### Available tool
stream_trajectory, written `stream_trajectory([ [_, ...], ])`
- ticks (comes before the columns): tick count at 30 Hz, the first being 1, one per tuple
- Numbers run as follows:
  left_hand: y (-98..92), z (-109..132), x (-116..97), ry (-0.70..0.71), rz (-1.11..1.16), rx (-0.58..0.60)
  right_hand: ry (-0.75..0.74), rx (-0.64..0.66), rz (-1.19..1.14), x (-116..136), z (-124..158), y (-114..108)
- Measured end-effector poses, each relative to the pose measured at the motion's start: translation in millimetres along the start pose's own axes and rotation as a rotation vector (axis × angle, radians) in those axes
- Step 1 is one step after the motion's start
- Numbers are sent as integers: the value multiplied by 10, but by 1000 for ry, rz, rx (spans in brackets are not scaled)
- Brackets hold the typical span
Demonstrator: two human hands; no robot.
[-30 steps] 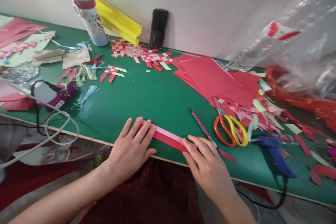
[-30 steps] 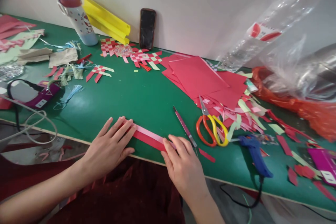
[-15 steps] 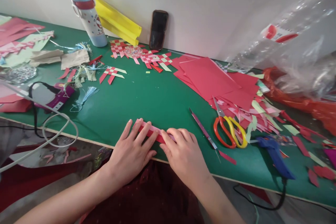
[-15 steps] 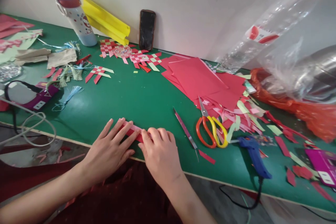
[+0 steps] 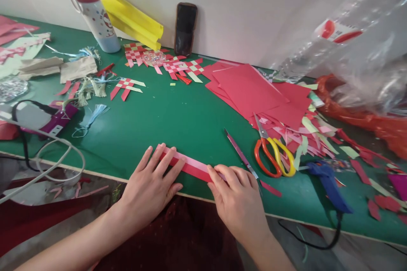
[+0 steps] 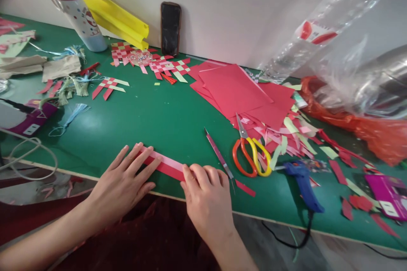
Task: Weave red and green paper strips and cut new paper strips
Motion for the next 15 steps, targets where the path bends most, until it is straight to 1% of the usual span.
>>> stream_trajectory([
  [5, -8, 3, -4, 6, -15, -17, 42, -12, 17, -132, 231, -76],
  [9, 6, 19, 0, 5, -18, -19, 47, -28, 42, -210, 406, -105],
  [15, 19, 13, 5, -16, -18, 2, 30, -63, 37, -249, 465, -101],
])
Point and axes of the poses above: each hand's wrist, its own z-axis away from the middle knuckle, its own y-axis out of the palm, x = y × z, the point moved 6 cm from there along -z, towards the middle knuckle, and after that the axes turned 11 degrees about -y, right-handed, at the moved point
